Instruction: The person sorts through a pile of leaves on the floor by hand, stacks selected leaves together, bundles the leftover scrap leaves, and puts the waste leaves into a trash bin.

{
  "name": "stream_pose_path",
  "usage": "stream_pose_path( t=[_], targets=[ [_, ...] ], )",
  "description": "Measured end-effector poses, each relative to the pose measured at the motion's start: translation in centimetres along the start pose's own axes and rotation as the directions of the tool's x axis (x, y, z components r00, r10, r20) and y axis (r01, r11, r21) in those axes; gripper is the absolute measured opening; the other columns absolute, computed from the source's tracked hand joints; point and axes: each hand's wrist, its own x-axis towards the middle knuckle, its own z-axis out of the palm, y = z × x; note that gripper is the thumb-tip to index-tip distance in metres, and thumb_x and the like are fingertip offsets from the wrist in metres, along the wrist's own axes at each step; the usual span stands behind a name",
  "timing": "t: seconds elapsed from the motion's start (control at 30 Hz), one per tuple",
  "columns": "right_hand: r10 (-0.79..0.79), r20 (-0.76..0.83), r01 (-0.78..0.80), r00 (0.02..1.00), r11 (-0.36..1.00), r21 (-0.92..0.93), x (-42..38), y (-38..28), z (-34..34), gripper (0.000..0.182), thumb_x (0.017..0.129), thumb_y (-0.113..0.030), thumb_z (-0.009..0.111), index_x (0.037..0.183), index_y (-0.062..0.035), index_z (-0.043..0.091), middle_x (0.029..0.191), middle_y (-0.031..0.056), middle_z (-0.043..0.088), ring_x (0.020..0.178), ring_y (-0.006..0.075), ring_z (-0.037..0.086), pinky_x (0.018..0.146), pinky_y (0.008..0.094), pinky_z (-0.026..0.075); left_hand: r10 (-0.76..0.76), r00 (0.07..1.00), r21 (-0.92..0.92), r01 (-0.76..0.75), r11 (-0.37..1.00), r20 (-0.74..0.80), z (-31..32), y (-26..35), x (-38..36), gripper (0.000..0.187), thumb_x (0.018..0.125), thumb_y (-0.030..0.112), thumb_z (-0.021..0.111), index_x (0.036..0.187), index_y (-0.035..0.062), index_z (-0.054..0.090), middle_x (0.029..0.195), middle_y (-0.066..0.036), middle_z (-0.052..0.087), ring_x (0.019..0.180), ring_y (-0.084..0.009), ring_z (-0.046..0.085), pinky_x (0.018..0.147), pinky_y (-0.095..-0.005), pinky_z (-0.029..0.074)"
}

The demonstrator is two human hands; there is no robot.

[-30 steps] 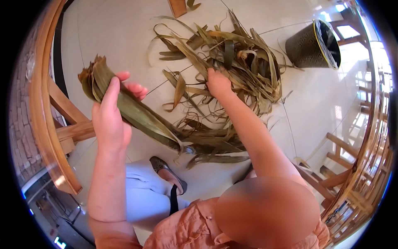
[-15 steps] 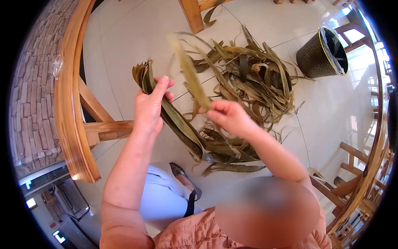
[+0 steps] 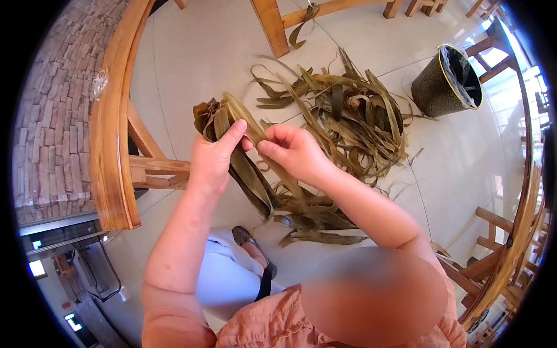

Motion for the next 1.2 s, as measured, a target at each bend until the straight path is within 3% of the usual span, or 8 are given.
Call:
stream_pose_path(
  t=[0.13,0.23,0.43,0.53,0.73,0.83,1.03,1.2],
  targets=[
    [-0.083,-0.106,0.087,0.991,0.996,0.033,0.0,0.4,0.0,0.017,0.092,-0.017,0.056,0.100,-0.0024,0.060,0.076,-0.0034,0.056,0.066,0.0031,0.049,0.059,0.0188,0.042,0.002,1.000,0.039,-0.002,0.999,-0.002,-0.7,0.2,-0.1,0.012,0.085,0.014,0.065,0.088,0.0036,0.059,0.076,-0.002,0.059,0.065,-0.0113,0.054,0.063,-0.0253,0.045],
    [0.025,-0.042,-0.010,0.999,0.946,0.323,-0.8,-0.4,0.0,0.019,0.094,-0.015,0.052,0.105,-0.0016,0.058,0.077,-0.0017,0.058,0.065,0.0045,0.052,0.057,0.0198,0.043,-0.036,0.999,-0.001,0.036,0.999,-0.010,-1.0,-0.2,-0.2,0.011,0.085,0.013,0.065,0.088,0.0038,0.060,0.076,-0.003,0.059,0.064,-0.0112,0.054,0.062,-0.0252,0.045],
    [-0.013,-0.050,0.023,0.999,0.980,0.197,-0.9,-0.8,-0.1,0.021,0.091,-0.006,0.049,0.111,-0.0044,0.056,0.073,0.0015,0.056,0.061,0.0061,0.050,0.054,0.0237,0.045,-0.093,0.995,-0.027,0.092,0.995,-0.041,-1.3,-0.1,-0.4,0.010,0.085,0.012,0.064,0.088,0.0064,0.056,0.075,-0.003,0.057,0.063,-0.0126,0.054,0.060,-0.0276,0.047],
    [-0.330,-0.031,0.326,0.944,0.941,-0.086,-1.2,-0.5,-0.3,0.024,0.087,-0.001,0.051,0.109,-0.0059,0.057,0.074,0.0024,0.055,0.064,0.0081,0.051,0.059,0.0244,0.045,-0.122,0.991,-0.100,0.116,0.988,-0.051,-1.4,0.2,-0.5,0.010,0.086,0.013,0.063,0.087,0.0054,0.058,0.075,-0.003,0.058,0.064,-0.0122,0.054,0.061,-0.0257,0.045],
    [-0.445,-0.020,0.420,0.895,0.859,-0.292,-1.2,-0.5,0.1,0.019,0.082,0.000,0.055,0.097,-0.0085,0.064,0.086,0.0073,0.055,0.071,0.0161,0.054,0.064,0.0276,0.045,-0.148,0.988,-0.149,0.140,0.979,-0.044,-1.6,0.5,-0.6,0.011,0.088,0.016,0.061,0.090,0.0076,0.054,0.077,-0.003,0.055,0.063,-0.0132,0.052,0.060,-0.0285,0.046],
    [-0.444,-0.014,0.428,0.896,0.871,-0.240,-1.5,-0.7,0.5,0.018,0.085,0.003,0.054,0.097,-0.0052,0.064,0.083,0.0023,0.053,0.069,0.0074,0.049,0.063,0.0210,0.041,-0.126,0.991,-0.155,0.117,0.981,-0.049,-1.5,0.5,-0.7,0.014,0.090,0.021,0.058,0.090,0.0078,0.054,0.076,-0.002,0.055,0.064,-0.0136,0.052,0.061,-0.0298,0.046],
    [-0.579,-0.044,0.551,0.814,0.795,-0.255,-1.2,-0.4,0.9,0.024,0.083,0.003,0.054,0.101,-0.0068,0.065,0.084,0.0048,0.053,0.074,0.0131,0.051,0.068,0.0250,0.042,-0.205,0.970,-0.338,0.151,0.929,-0.130,-2.9,-0.4,0.2,0.019,0.091,0.025,0.056,0.093,0.0060,0.055,0.078,-0.004,0.058,0.066,-0.0155,0.055,0.062,-0.0304,0.046],
    [-0.463,-0.006,0.459,0.886,0.879,-0.128,-2.4,-0.4,1.7,0.022,0.083,0.002,0.052,0.099,-0.0064,0.064,0.086,0.0054,0.056,0.081,0.0165,0.053,0.073,0.0274,0.043,-0.156,0.969,-0.276,0.100,0.956,-0.190,-3.4,-0.1,0.1,0.031,0.094,0.025,0.050,0.112,0.0014,0.055,0.099,-0.011,0.062,0.094,-0.0206,0.058,0.085,-0.0353,0.047]
  ],
)
